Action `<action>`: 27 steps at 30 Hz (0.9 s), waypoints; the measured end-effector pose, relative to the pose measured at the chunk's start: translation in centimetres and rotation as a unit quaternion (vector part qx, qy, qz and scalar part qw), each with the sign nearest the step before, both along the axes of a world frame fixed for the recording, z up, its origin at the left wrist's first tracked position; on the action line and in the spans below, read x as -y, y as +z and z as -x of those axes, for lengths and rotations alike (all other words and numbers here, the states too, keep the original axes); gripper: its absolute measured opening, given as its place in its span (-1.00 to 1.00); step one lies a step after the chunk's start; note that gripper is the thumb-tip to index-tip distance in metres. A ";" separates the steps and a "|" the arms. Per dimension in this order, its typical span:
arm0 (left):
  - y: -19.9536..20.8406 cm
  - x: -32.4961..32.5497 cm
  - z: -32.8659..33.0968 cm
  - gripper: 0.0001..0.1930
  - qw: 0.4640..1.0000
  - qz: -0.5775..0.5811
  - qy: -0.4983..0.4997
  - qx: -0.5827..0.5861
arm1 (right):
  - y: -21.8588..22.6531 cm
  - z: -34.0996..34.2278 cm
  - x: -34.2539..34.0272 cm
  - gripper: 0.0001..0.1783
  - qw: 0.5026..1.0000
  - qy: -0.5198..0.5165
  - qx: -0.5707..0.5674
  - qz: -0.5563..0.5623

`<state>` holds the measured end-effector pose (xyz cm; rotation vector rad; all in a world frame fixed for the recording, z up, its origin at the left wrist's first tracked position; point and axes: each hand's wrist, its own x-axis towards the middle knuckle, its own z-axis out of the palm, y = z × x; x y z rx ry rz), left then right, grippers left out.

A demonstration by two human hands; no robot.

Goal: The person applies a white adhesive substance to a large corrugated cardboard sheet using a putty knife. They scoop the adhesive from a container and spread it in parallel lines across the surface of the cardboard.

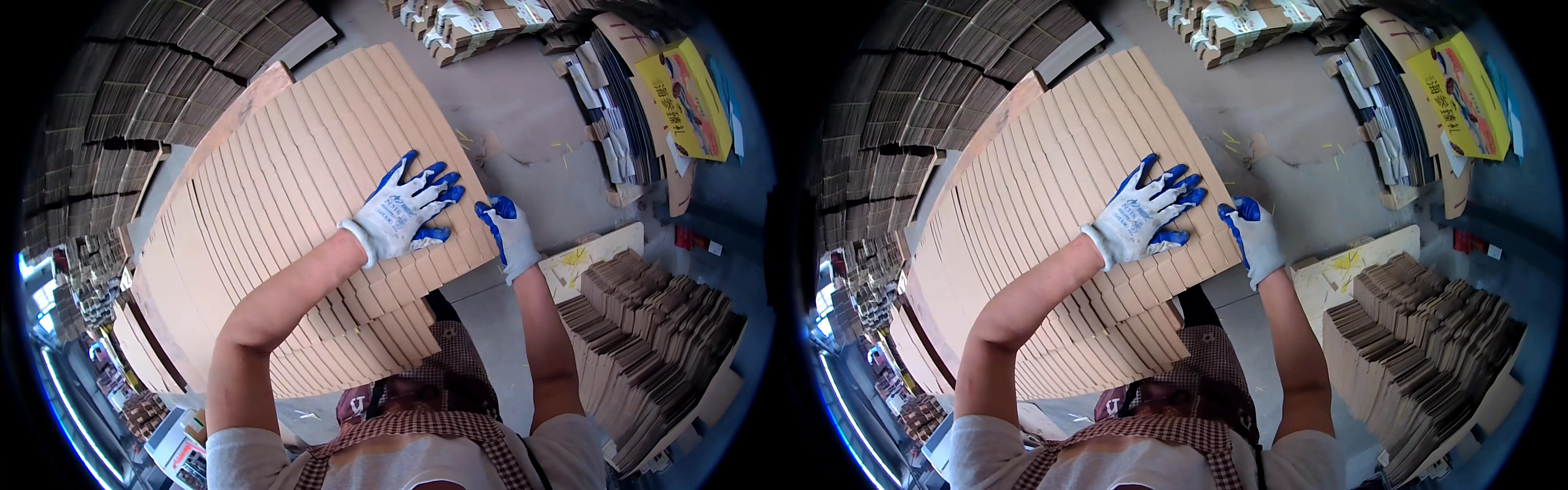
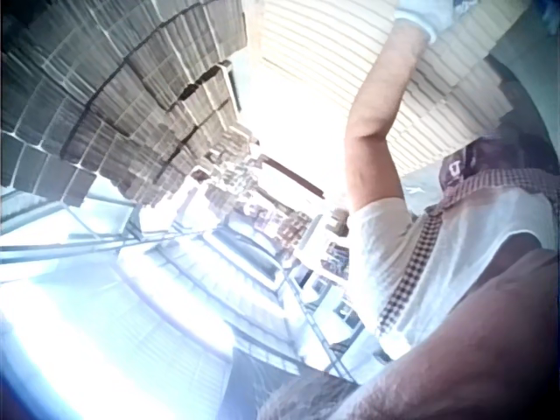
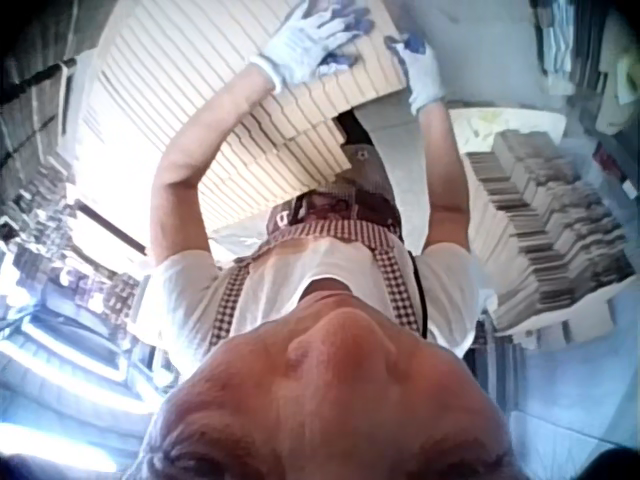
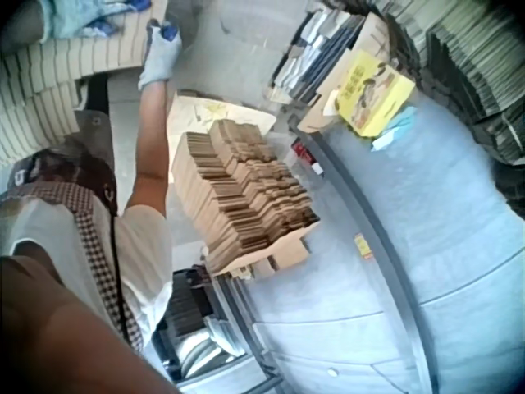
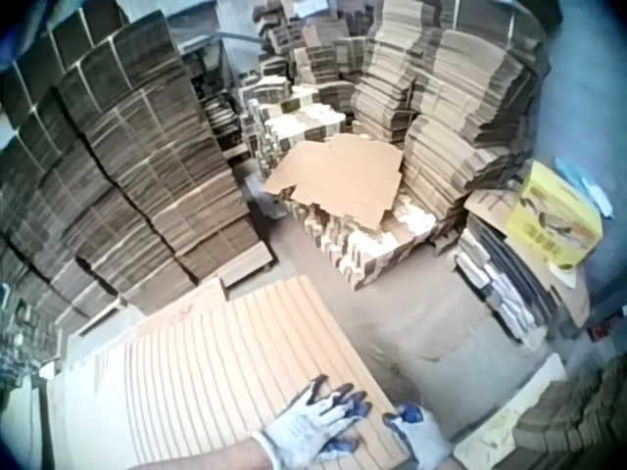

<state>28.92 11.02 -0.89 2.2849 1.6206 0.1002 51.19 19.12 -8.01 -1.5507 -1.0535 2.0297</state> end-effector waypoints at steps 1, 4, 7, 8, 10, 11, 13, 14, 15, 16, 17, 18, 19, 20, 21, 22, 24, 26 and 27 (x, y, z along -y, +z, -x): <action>0.0 0.3 0.2 -0.25 1.000 -0.004 0.007 0.008 | 0.3 0.3 -0.1 -0.85 1.000 -0.004 0.000 0.008; -1.0 1.5 0.8 -0.26 0.998 -0.019 0.028 0.052 | 0.5 0.7 0.1 -0.88 0.998 0.029 0.050 -0.018; -1.7 1.8 0.7 -0.29 0.996 -0.066 0.016 0.059 | -1.1 -0.4 0.0 -0.83 0.995 0.066 0.024 -0.069; -2.0 1.9 0.4 -0.30 0.994 -0.075 0.019 0.074 | -2.1 -1.1 -0.3 -0.80 0.997 0.051 0.000 -0.061; -3.1 1.4 0.4 -0.30 0.991 -0.099 0.011 0.088 | -2.6 -1.9 -1.1 -0.76 0.996 0.052 -0.016 -0.071; -3.2 2.3 0.7 -0.29 0.991 -0.108 0.015 0.081 | -2.7 -1.3 -0.8 -0.74 0.993 0.082 -0.016 -0.087; -1.7 3.3 0.8 -0.27 0.996 -0.055 0.035 0.055 | -2.3 -0.7 -0.9 -0.73 0.986 0.140 -0.040 -0.077; -0.8 3.7 0.2 -0.26 0.998 -0.027 0.040 0.051 | -2.1 -1.1 -1.3 -0.73 0.983 0.164 -0.044 -0.071; 0.1 4.2 -0.5 -0.26 0.997 -0.031 0.045 0.056 | -1.7 -1.5 -2.0 -0.73 0.982 0.177 -0.005 -0.065; 1.5 4.7 -1.8 -0.26 0.996 -0.038 0.048 0.063 | -1.6 -2.4 -3.3 -0.72 0.980 0.188 0.036 -0.063; 2.7 5.7 -2.8 -0.25 0.996 -0.041 0.048 0.069 | -0.7 -2.3 -3.3 -0.72 0.976 0.195 0.076 -0.058; 3.5 7.6 -4.4 -0.27 0.990 -0.085 0.055 0.097 | 0.0 -2.2 -2.5 -0.72 0.987 0.149 0.034 -0.045; 4.4 9.8 -6.7 -0.29 0.982 -0.133 0.059 0.124 | -1.1 -4.1 -2.8 -0.69 0.993 0.100 0.050 -0.047; 5.2 12.6 -8.6 -0.31 0.970 -0.166 0.060 0.168 | -1.4 -5.7 -2.0 -0.71 0.994 0.065 0.071 -0.047; 6.1 16.1 -10.2 -0.33 0.955 -0.200 0.061 0.209 | -1.6 -7.2 -1.1 -0.72 0.994 0.032 0.092 -0.047; 7.2 19.7 -11.4 -0.36 0.954 -0.167 0.075 0.238 | -2.9 -9.9 -1.1 -0.75 0.994 -0.009 0.093 -0.048; 7.9 28.2 -14.2 -0.43 0.944 -0.110 0.147 0.275 | -7.5 -16.9 -0.8 -0.77 0.998 -0.004 0.062 -0.017; 5.7 37.9 -17.1 -0.50 0.903 -0.059 0.301 0.301 | -11.5 -22.7 0.7 -0.75 0.991 0.084 0.087 0.048; 4.1 43.3 -19.6 -0.53 0.856 -0.027 0.401 0.324 | -12.2 -23.8 3.2 -0.73 0.960 0.153 0.207 0.106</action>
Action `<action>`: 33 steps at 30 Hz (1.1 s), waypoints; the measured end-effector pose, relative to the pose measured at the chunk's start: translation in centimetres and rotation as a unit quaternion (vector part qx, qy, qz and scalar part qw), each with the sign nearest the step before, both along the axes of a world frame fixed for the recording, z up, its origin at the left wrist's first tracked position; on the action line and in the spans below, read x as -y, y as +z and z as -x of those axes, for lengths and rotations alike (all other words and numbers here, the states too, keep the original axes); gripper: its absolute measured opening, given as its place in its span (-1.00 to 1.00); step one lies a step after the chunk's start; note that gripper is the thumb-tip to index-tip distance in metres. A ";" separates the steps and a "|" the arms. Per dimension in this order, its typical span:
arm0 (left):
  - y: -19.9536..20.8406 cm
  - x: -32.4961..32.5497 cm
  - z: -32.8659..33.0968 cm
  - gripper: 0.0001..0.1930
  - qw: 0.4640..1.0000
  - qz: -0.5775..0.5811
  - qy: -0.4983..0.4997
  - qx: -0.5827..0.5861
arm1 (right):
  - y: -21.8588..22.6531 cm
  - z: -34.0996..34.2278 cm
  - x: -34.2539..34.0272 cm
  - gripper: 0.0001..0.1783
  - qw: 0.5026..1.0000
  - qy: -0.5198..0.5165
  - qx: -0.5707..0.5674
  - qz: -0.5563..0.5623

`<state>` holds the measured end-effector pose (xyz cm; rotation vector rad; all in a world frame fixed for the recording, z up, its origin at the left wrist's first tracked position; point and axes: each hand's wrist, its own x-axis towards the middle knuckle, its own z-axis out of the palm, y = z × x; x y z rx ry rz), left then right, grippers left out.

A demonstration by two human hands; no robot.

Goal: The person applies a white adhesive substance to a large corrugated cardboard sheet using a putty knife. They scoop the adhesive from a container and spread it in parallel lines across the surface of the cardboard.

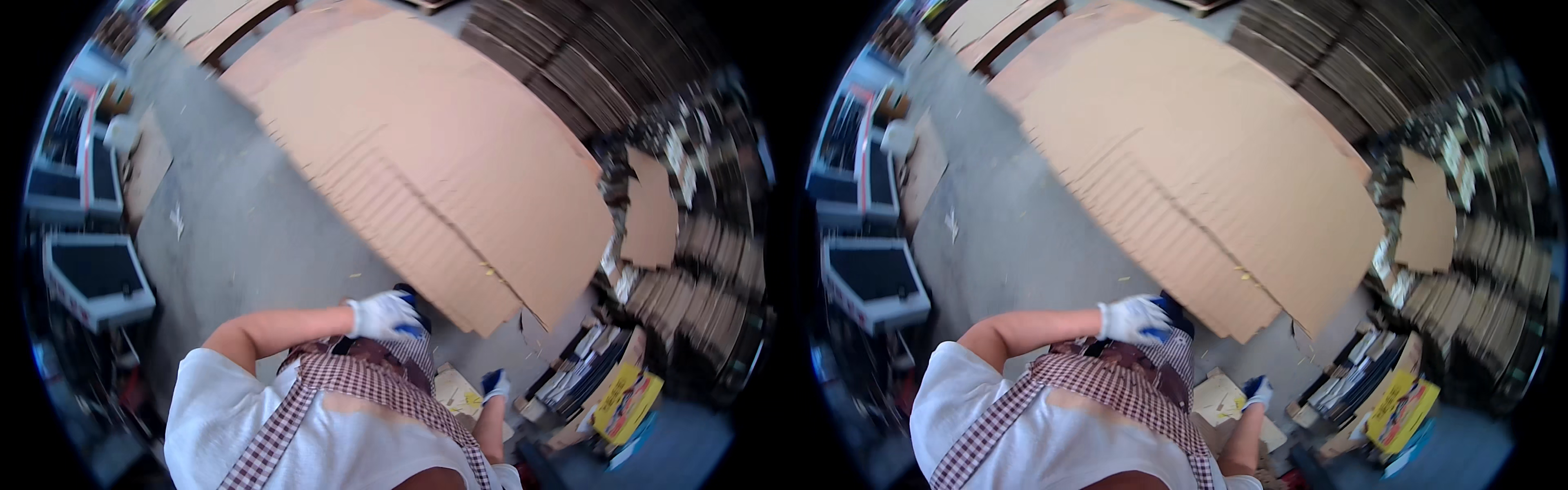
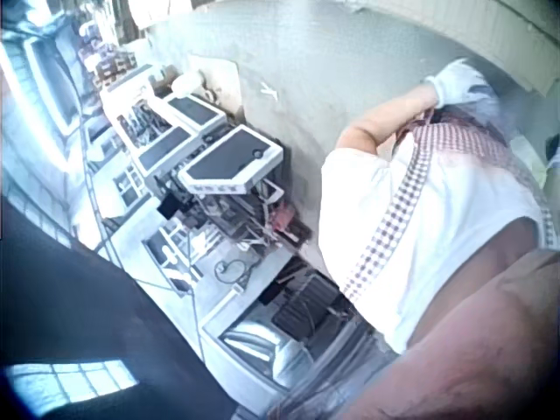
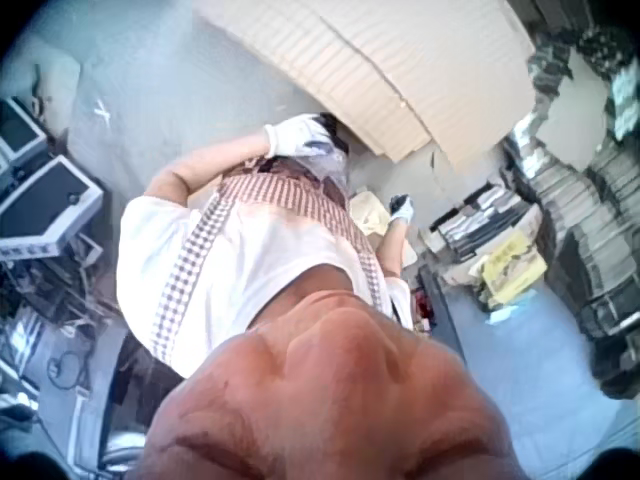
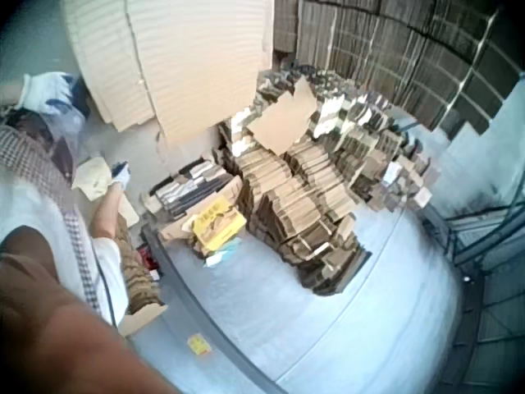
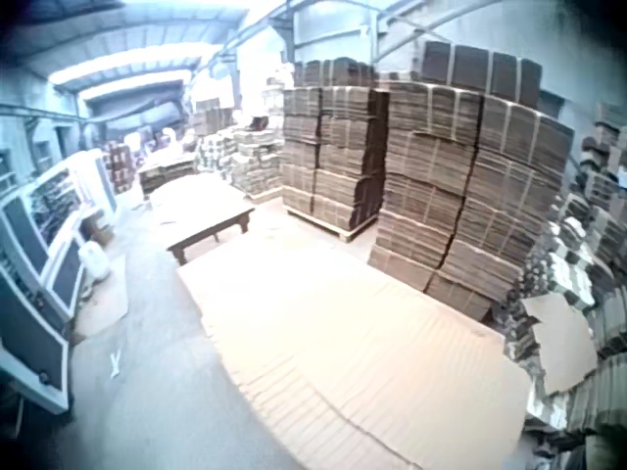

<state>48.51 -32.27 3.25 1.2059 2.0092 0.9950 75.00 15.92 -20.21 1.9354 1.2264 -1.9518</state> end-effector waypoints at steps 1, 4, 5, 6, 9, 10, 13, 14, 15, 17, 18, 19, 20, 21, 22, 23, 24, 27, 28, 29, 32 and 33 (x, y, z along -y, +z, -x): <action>-1.1 5.4 -3.1 -0.58 0.989 0.082 0.124 0.007 | 0.3 -0.2 4.2 -0.72 0.989 0.115 0.094 0.022; -6.4 19.5 -13.8 -0.53 0.828 0.323 0.450 0.081 | 1.4 -0.3 12.3 -0.64 0.877 0.397 0.252 0.103; -8.8 24.0 -17.8 -0.45 0.716 0.406 0.540 0.177 | 1.5 1.3 14.3 -0.64 0.853 0.465 0.219 0.086; -9.4 27.4 -20.8 -0.37 0.612 0.447 0.594 0.269 | 1.8 2.9 16.3 -0.64 0.830 0.522 0.185 0.064; -13.6 34.2 -33.8 -0.30 0.419 0.366 0.740 0.379 | 1.4 8.7 19.3 -0.67 0.750 0.657 0.071 -0.019; -16.6 36.1 -39.8 -0.26 0.379 0.355 0.773 0.364 | 1.3 10.4 21.0 -0.67 0.785 0.614 0.084 -0.002; -22.0 41.6 -53.0 -0.31 0.263 0.242 0.831 0.426 | 1.8 15.4 30.1 -0.71 0.783 0.619 0.065 0.027; -23.3 38.7 -51.2 -0.35 0.219 0.101 0.841 0.484 | 3.9 18.3 30.4 -0.71 0.775 0.629 0.068 -0.013; -23.8 37.9 -51.9 -0.35 0.207 0.043 0.841 0.497 | 4.1 19.8 32.6 -0.71 0.761 0.645 0.075 -0.011; -24.5 37.4 -50.1 -0.33 0.199 -0.024 0.827 0.525 | 3.6 22.7 36.3 -0.68 0.734 0.672 0.097 -0.016; -24.6 36.8 -47.2 -0.32 0.207 -0.032 0.812 0.544 | 3.5 24.2 37.9 -0.68 0.735 0.669 0.106 -0.019; -24.4 36.8 -45.5 -0.31 0.219 -0.042 0.815 0.536 | 3.1 25.3 40.3 -0.68 0.732 0.671 0.117 -0.014; -24.3 37.3 -43.9 -0.31 0.231 -0.050 0.818 0.525 | 2.5 26.4 42.8 -0.69 0.728 0.674 0.126 -0.006; -24.3 38.2 -42.3 -0.35 0.231 -0.057 0.832 0.501 | 1.7 27.5 45.4 -0.69 0.736 0.666 0.120 0.013; -24.6 38.4 -40.3 -0.41 0.227 -0.083 0.845 0.477 | 0.9 28.7 47.2 -0.70 0.744 0.657 0.118 0.025; -24.6 39.4 -38.0 -0.47 0.222 -0.109 0.859 0.449 | -0.1 29.8 49.7 -0.70 0.745 0.654 0.127 0.032; -24.9 40.1 -35.5 -0.52 0.218 -0.136 0.870 0.421 | -0.9 31.7 51.8 -0.70 0.742 0.659 0.125 0.025; -25.1 44.2 -28.7 -0.52 0.273 -0.117 0.858 0.418 | -4.5 35.9 57.6 -0.69 0.743 0.656 0.133 0.023; -26.1 45.1 -26.8 -0.52 0.300 -0.114 0.854 0.410 | -6.0 37.1 59.1 -0.69 0.749 0.647 0.138 0.030; -26.4 46.8 -24.3 -0.54 0.341 -0.092 0.836 0.421 | -7.3 37.8 60.4 -0.69 0.754 0.639 0.147 0.039; -31.1 49.6 -17.7 -0.57 0.390 -0.012 0.776 0.496 | -11.9 40.8 64.4 -0.55 0.764 0.620 0.170 0.050; -33.9 50.0 -15.3 -0.57 0.467 0.009 0.745 0.476 | -14.2 41.7 65.2 -0.53 0.774 0.607 0.175 0.055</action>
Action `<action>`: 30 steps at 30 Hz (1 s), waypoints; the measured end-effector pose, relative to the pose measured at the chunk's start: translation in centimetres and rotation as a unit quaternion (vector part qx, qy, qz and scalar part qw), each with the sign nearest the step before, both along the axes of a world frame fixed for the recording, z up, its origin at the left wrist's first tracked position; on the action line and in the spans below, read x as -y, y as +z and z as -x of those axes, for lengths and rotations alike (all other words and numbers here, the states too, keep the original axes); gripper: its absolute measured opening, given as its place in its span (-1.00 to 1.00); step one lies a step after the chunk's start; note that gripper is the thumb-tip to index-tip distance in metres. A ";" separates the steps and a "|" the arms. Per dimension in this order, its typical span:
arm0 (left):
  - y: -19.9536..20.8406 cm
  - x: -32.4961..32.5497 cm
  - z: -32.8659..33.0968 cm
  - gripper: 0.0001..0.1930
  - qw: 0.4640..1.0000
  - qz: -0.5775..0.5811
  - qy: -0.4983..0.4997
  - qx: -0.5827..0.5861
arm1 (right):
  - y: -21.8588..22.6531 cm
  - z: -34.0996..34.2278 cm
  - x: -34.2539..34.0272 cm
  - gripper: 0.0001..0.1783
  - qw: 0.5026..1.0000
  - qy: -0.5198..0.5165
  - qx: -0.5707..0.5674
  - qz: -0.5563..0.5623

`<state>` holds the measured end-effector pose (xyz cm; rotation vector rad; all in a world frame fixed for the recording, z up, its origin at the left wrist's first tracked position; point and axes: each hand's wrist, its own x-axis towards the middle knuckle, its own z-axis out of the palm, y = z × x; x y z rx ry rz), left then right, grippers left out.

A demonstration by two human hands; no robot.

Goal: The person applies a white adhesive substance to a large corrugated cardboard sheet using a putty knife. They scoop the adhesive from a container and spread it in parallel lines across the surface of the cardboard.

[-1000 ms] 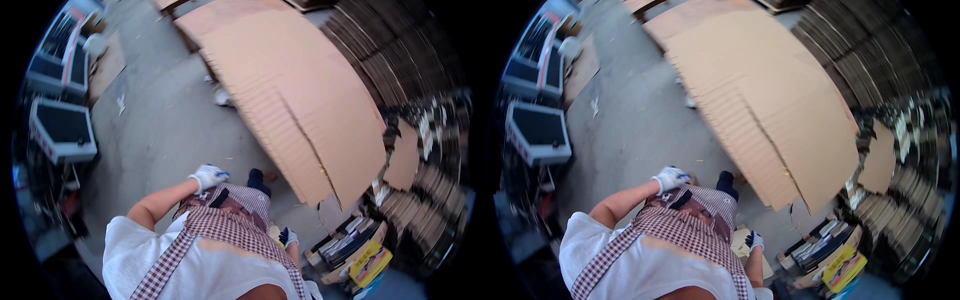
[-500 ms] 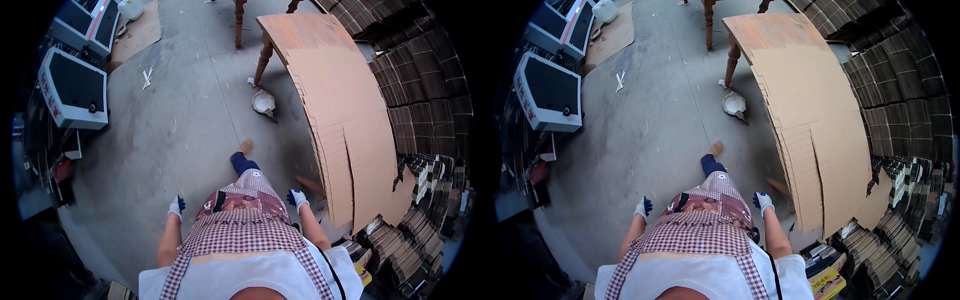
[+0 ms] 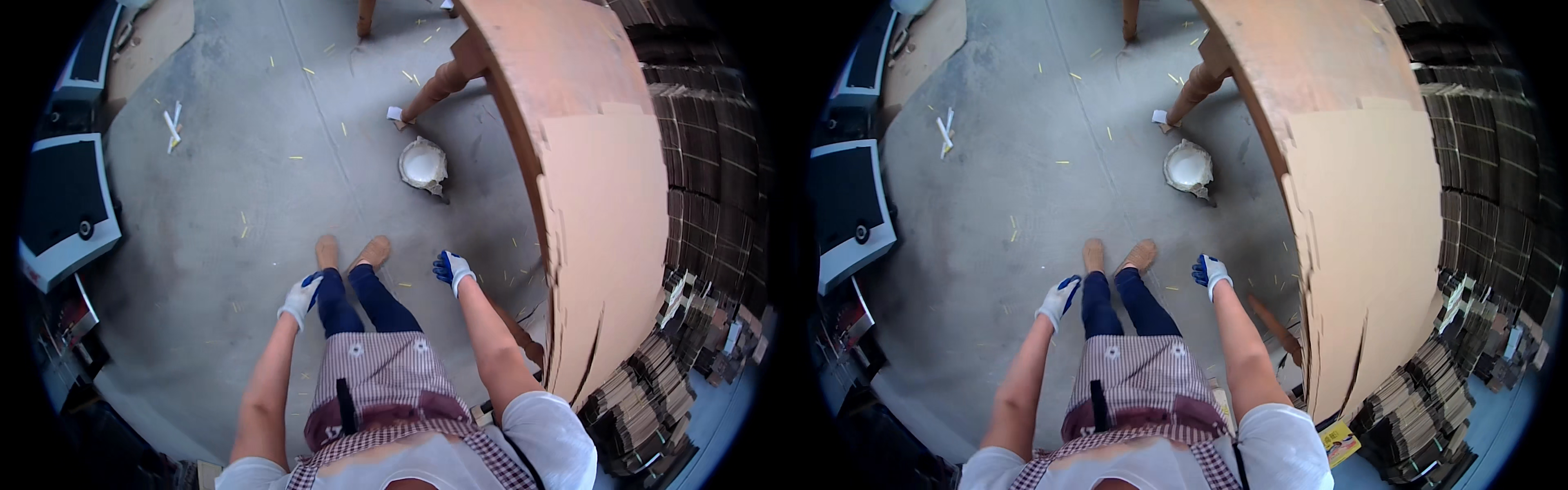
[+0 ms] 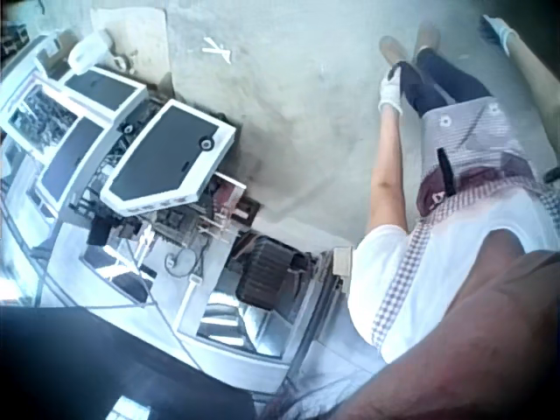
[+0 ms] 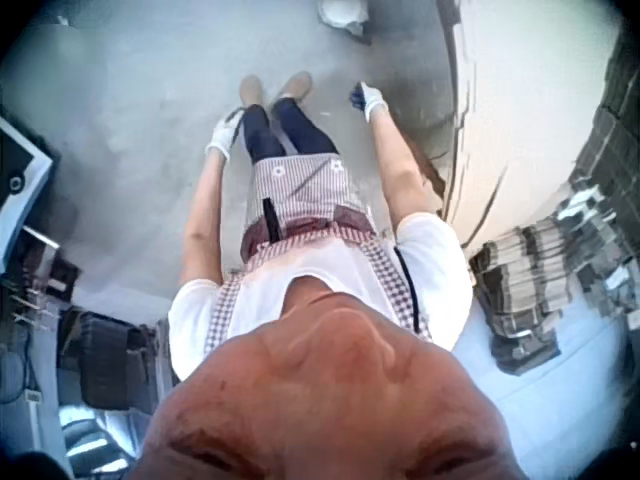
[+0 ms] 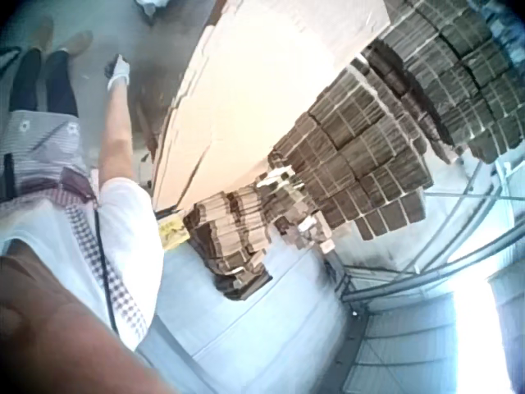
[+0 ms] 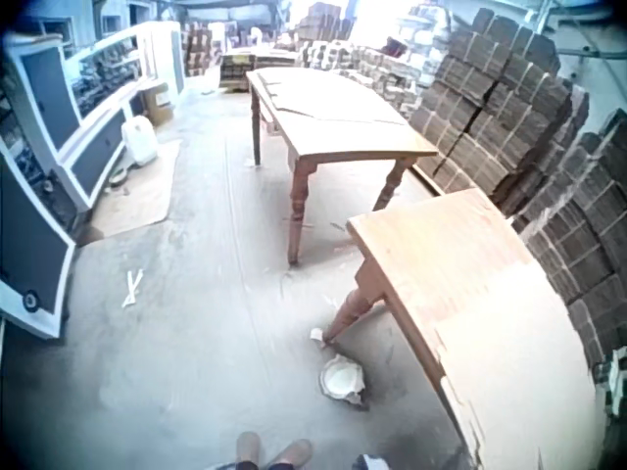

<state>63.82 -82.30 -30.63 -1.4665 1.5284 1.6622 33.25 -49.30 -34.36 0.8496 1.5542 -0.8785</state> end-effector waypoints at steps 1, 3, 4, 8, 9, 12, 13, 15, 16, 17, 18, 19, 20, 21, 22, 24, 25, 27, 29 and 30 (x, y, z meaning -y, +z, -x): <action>-2.9 0.0 2.4 -0.56 0.996 0.009 -0.079 -0.031 | -2.5 0.9 0.7 -0.52 1.000 -0.014 0.006 -0.001; -3.4 -0.8 12.2 -0.57 0.979 -0.006 -0.203 -0.032 | -7.8 3.1 0.3 -0.50 0.998 -0.059 -0.002 -0.016; -6.9 -0.8 14.2 -0.58 0.954 0.008 -0.288 -0.085 | -9.9 3.9 1.4 -0.50 0.997 -0.071 -0.001 -0.011; -17.7 -4.4 24.6 -0.56 0.954 -0.076 -0.285 -0.053 | -17.4 7.0 2.3 -0.49 0.985 -0.170 -0.027 -0.035; -21.2 -5.8 25.5 -0.55 0.965 -0.107 -0.227 -0.074 | -19.0 7.2 2.7 -0.49 0.979 -0.196 -0.035 -0.038; -32.4 -9.1 28.7 -0.47 0.971 -0.191 -0.091 -0.108 | -23.9 9.7 5.9 -0.44 0.962 -0.270 -0.035 -0.001; -34.8 -9.7 29.7 -0.44 0.967 -0.221 -0.058 -0.112 | -25.5 10.2 7.0 -0.43 0.955 -0.293 -0.034 0.011; -32.8 -13.1 34.8 -0.39 0.931 -0.346 0.080 -0.079 | -29.1 11.4 2.9 -0.33 0.927 -0.371 -0.058 -0.017; -32.7 -13.1 35.8 -0.39 0.932 -0.342 0.100 -0.075 | -30.3 11.8 3.3 -0.31 0.915 -0.397 -0.063 -0.025; -33.0 -13.0 36.7 -0.39 0.932 -0.336 0.119 -0.072 | -30.7 12.5 4.1 -0.29 0.903 -0.423 -0.069 -0.031; -35.4 -13.6 37.3 -0.42 0.909 -0.379 0.168 -0.049 | -32.8 13.0 3.2 -0.36 0.897 -0.438 -0.045 0.030; -36.0 -13.8 37.6 -0.48 0.908 -0.368 0.196 -0.031 | -33.7 13.3 3.1 -0.41 0.892 -0.447 -0.064 0.033; -36.3 -14.1 38.0 -0.53 0.907 -0.356 0.224 -0.014 | -34.4 13.7 3.1 -0.45 0.885 -0.456 -0.084 0.037; -36.4 -14.2 38.4 -0.59 0.905 -0.344 0.250 0.001 | -34.9 14.1 3.2 -0.49 0.878 -0.464 -0.105 0.042; -36.4 -14.4 38.0 -0.58 0.901 -0.332 0.277 -0.015 | -35.2 13.9 3.0 -0.53 0.871 -0.474 -0.123 0.044; -36.6 -13.8 38.0 -0.56 0.902 -0.318 0.280 -0.084 | -35.3 13.5 2.7 -0.61 0.860 -0.494 -0.107 0.075; -36.6 -13.3 37.7 -0.55 0.902 -0.305 0.284 -0.116 | -34.9 13.0 2.9 -0.64 0.855 -0.503 -0.093 0.091; -36.3 -12.0 37.5 -0.57 0.888 -0.289 0.328 -0.143 | -33.8 12.4 3.7 -0.72 0.852 -0.499 -0.100 0.126; -35.5 -10.5 36.9 -0.59 0.872 -0.274 0.367 -0.172 | -32.1 11.2 5.1 -0.79 0.846 -0.497 -0.109 0.161; -34.8 -9.3 36.5 -0.61 0.844 -0.293 0.409 -0.184 | -30.8 10.3 5.9 -0.80 0.851 -0.468 -0.122 0.202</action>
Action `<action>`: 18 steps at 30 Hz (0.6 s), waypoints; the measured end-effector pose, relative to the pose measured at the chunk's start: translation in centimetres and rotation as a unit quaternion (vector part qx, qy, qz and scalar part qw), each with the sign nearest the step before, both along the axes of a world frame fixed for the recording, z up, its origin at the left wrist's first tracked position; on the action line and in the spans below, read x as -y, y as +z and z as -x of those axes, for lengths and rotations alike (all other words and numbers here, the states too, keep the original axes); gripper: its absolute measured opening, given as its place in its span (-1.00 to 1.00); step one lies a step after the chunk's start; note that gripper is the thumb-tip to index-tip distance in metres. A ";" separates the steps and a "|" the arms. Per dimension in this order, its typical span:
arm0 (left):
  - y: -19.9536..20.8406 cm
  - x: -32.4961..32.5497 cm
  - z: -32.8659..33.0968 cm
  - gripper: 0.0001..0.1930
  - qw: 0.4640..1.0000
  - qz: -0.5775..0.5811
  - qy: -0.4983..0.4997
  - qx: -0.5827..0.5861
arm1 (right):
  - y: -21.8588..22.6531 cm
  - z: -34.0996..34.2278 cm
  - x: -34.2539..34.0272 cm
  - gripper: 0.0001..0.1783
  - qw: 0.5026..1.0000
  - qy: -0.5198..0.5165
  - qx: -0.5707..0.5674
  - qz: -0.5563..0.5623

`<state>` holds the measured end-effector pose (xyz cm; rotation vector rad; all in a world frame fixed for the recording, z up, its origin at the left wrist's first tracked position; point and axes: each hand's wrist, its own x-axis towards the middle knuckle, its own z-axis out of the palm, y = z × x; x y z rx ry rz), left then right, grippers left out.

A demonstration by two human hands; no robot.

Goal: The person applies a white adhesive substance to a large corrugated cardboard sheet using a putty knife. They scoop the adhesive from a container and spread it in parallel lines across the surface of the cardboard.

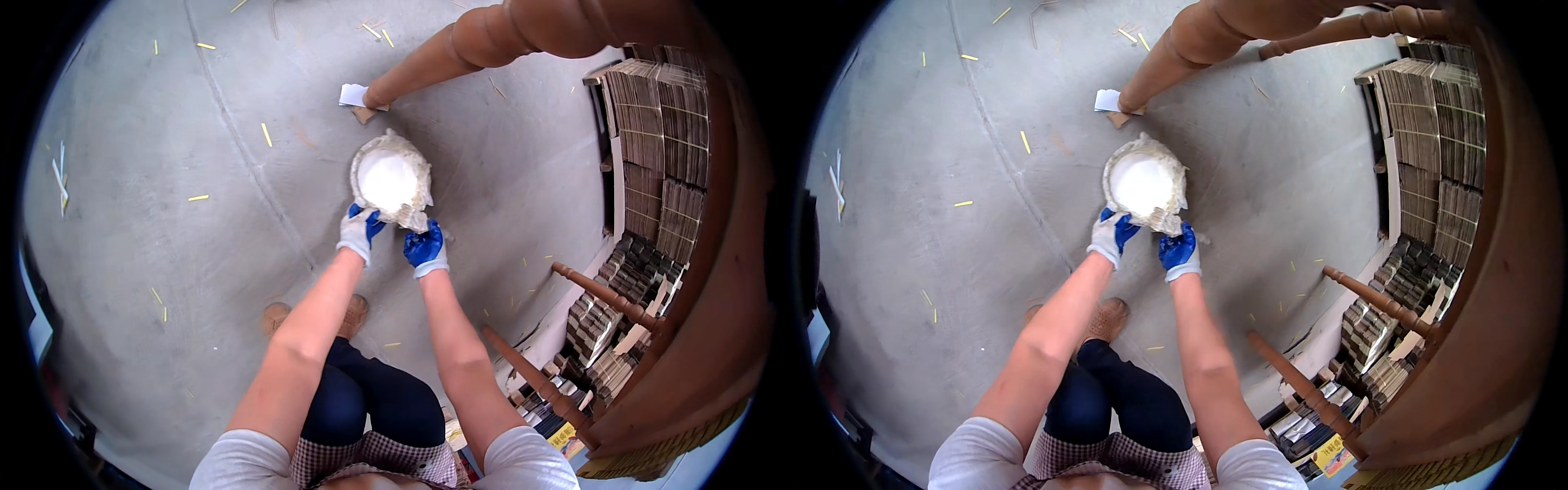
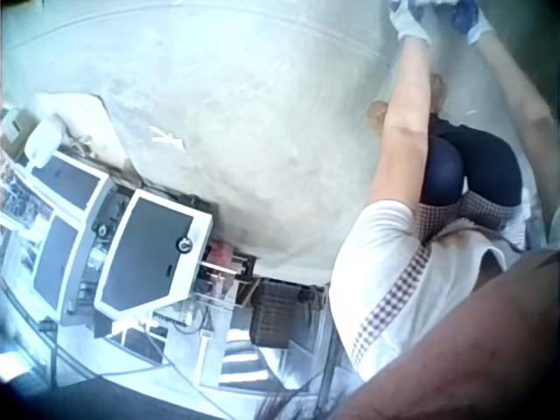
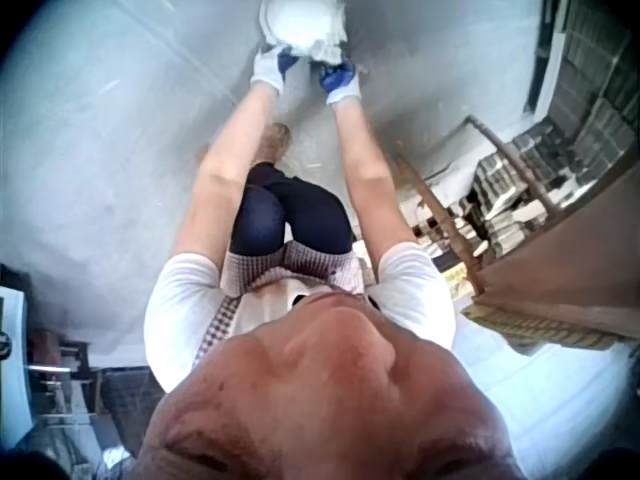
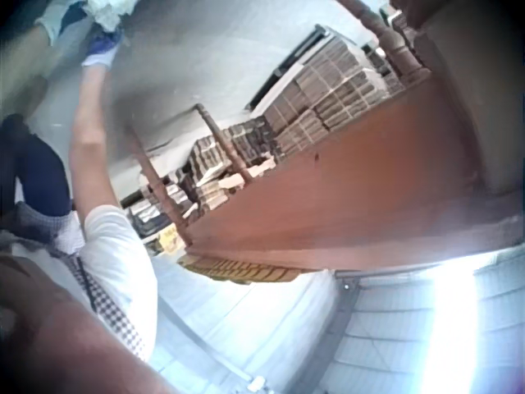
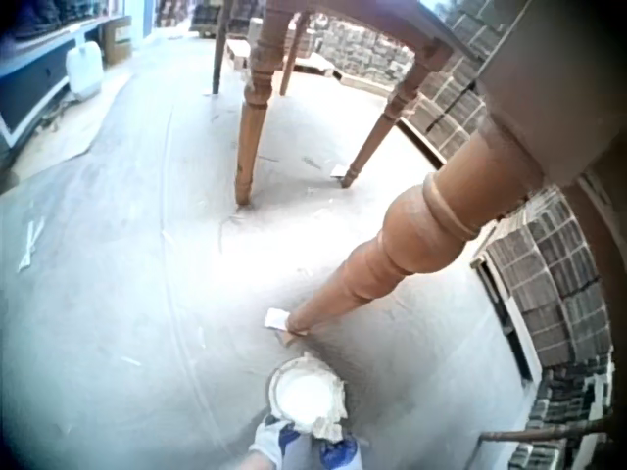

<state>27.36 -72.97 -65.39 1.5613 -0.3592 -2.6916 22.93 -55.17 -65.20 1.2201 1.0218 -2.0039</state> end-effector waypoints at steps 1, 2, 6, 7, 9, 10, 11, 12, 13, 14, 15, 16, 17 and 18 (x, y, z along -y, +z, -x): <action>-0.3 2.7 -1.7 -0.59 0.998 0.031 0.015 -0.046 | 1.7 -1.3 3.1 -0.81 1.000 0.010 -0.006 0.004; 0.9 4.3 -3.4 -0.59 0.999 0.033 0.009 -0.030 | 3.8 -2.8 4.9 -0.82 1.000 0.012 -0.009 -0.007; 10.0 8.9 -10.1 -0.74 0.998 0.049 -0.019 -0.046 | 11.8 -8.5 6.8 -0.87 0.996 0.017 -0.085 0.013; 13.7 9.7 -11.9 -0.75 0.996 0.064 -0.029 -0.052 | 14.0 -10.8 6.4 -0.84 0.993 0.025 -0.112 0.010; 21.5 12.2 -16.7 -0.77 0.988 0.134 -0.049 -0.065 | 24.7 -13.8 10.2 -0.77 0.989 0.059 -0.129 0.030; 24.4 13.2 -18.5 -0.77 0.983 0.156 -0.072 -0.071 | 29.5 -14.4 11.4 -0.71 0.991 0.042 -0.123 0.023; 28.4 13.9 -20.7 -0.76 0.984 0.138 -0.097 -0.062 | 32.1 -16.9 10.1 -0.73 0.990 0.059 -0.126 0.034; 31.2 14.1 -24.0 -0.75 0.928 0.310 -0.194 -0.073 | 36.1 -18.9 9.7 -0.74 0.984 0.096 -0.150 0.015; 36.2 14.4 -24.1 -0.75 0.926 0.318 -0.191 -0.068 | 40.9 -19.9 9.2 -0.75 0.975 0.124 -0.184 -0.006; 41.4 14.7 -24.1 -0.75 0.924 0.328 -0.187 -0.064 | 44.7 -20.6 8.1 -0.75 0.978 0.069 -0.192 0.049; 48.6 14.7 -22.9 -0.76 0.981 0.167 -0.094 -0.026 | 48.7 -21.2 6.3 -0.75 0.975 0.010 -0.197 0.105; 51.2 15.4 -24.6 -0.75 0.954 0.257 -0.153 -0.031 | 53.5 -21.7 3.9 -0.73 0.982 -0.027 -0.180 0.050; 53.7 15.9 -25.7 -0.73 0.914 0.344 -0.210 -0.040 | 56.8 -21.2 1.3 -0.71 0.981 -0.057 -0.179 0.046; 57.9 15.3 -25.5 -0.65 0.937 0.291 -0.191 -0.026 | 60.8 -20.8 -1.8 -0.70 0.972 -0.011 -0.231 -0.034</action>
